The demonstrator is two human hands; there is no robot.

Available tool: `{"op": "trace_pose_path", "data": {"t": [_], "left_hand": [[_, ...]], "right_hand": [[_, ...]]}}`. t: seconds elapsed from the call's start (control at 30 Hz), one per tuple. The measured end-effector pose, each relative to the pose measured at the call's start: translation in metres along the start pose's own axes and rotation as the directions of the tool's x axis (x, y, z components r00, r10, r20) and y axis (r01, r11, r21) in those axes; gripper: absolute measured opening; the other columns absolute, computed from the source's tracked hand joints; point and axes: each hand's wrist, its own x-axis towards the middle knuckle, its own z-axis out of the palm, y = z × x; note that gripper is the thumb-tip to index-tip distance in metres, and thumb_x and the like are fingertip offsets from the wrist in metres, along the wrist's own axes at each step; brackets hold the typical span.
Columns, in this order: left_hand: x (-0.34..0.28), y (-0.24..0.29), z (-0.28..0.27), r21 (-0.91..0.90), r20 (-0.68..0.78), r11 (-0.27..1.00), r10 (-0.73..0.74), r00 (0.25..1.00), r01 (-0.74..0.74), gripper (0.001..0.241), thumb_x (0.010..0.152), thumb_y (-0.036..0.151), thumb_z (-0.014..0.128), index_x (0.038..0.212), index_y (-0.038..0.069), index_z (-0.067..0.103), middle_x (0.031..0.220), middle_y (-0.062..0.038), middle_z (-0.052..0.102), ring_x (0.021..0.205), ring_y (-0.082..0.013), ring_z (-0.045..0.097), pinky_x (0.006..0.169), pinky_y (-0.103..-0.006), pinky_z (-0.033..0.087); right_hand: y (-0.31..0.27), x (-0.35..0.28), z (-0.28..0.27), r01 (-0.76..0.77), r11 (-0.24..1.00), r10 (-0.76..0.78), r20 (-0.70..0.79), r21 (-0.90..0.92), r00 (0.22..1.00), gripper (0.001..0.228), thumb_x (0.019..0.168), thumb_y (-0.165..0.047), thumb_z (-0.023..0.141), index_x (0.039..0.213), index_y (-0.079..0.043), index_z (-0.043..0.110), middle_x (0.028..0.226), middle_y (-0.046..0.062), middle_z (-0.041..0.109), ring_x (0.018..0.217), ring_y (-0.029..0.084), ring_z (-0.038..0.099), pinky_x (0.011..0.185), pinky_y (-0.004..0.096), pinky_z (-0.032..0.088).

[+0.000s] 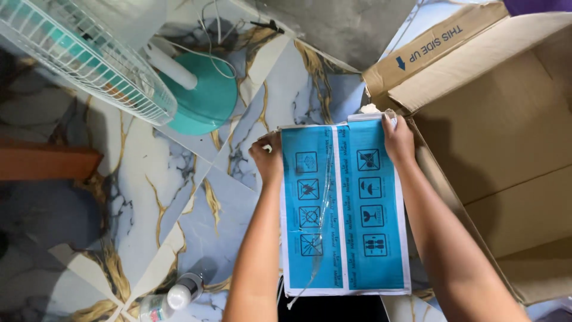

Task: Sorting cup noodles and unboxing water bottles in a storage area.

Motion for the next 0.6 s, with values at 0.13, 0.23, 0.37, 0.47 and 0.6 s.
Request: {"op": "trace_pose_path", "data": {"t": [0.13,0.23,0.37,0.47,0.6], "left_hand": [[-0.006,0.01,-0.003,-0.094,-0.23,0.951,0.266,0.936,-0.293,0.047,0.092,0.023,0.077,0.124,-0.004,0.055,0.12,-0.018,0.056,0.11,-0.035,0.054,0.092,-0.0445,0.044],[0.014,0.035,-0.008,0.099,0.048,0.852,0.511,0.858,-0.513,0.029,0.095,0.023,0.067,0.116,0.002,0.066,0.118,-0.015,0.068,0.111,-0.0327,0.063,0.099,-0.0443,0.046],[0.014,0.045,-0.001,0.252,0.375,0.761,0.492,0.786,-0.597,0.023,0.098,0.03,0.061,0.108,0.012,0.073,0.113,-0.009,0.073,0.103,-0.0309,0.069,0.094,-0.0439,0.052],[0.014,0.054,0.001,0.349,0.465,0.701,0.447,0.764,-0.622,0.029,0.1,0.037,0.058,0.107,0.012,0.072,0.111,-0.013,0.069,0.1,-0.0373,0.065,0.085,-0.0485,0.05],[0.015,0.021,0.008,0.375,0.455,0.71,0.42,0.785,-0.597,0.035,0.103,0.041,0.053,0.101,0.01,0.069,0.104,-0.017,0.067,0.096,-0.0405,0.064,0.082,-0.0513,0.05]], "right_hand": [[0.003,-0.108,-0.029,-0.131,0.991,0.13,0.131,-0.002,0.983,0.057,0.104,-0.039,0.053,0.153,-0.016,0.037,0.114,0.025,0.071,0.103,0.039,0.071,0.088,0.047,0.053],[0.048,-0.238,-0.058,0.0,0.999,-0.007,0.145,0.047,0.989,0.057,0.102,-0.036,0.052,0.152,-0.012,0.038,0.129,0.023,0.066,0.116,0.033,0.067,0.094,0.044,0.052],[0.142,-0.376,-0.032,-0.284,0.947,0.299,-0.096,0.149,0.949,0.056,0.107,-0.043,0.052,0.146,-0.004,0.05,0.127,0.025,0.065,0.112,0.033,0.063,0.097,0.044,0.048],[0.197,-0.386,0.033,-0.164,0.907,0.292,-0.301,0.387,0.908,0.059,0.11,-0.042,0.053,0.148,0.001,0.041,0.13,0.024,0.058,0.115,0.03,0.056,0.098,0.042,0.044],[0.194,-0.368,0.068,-0.202,0.82,0.539,-0.604,0.535,0.587,0.051,0.11,-0.038,0.059,0.139,0.0,0.04,0.121,0.019,0.06,0.106,0.025,0.059,0.094,0.038,0.048]]}}
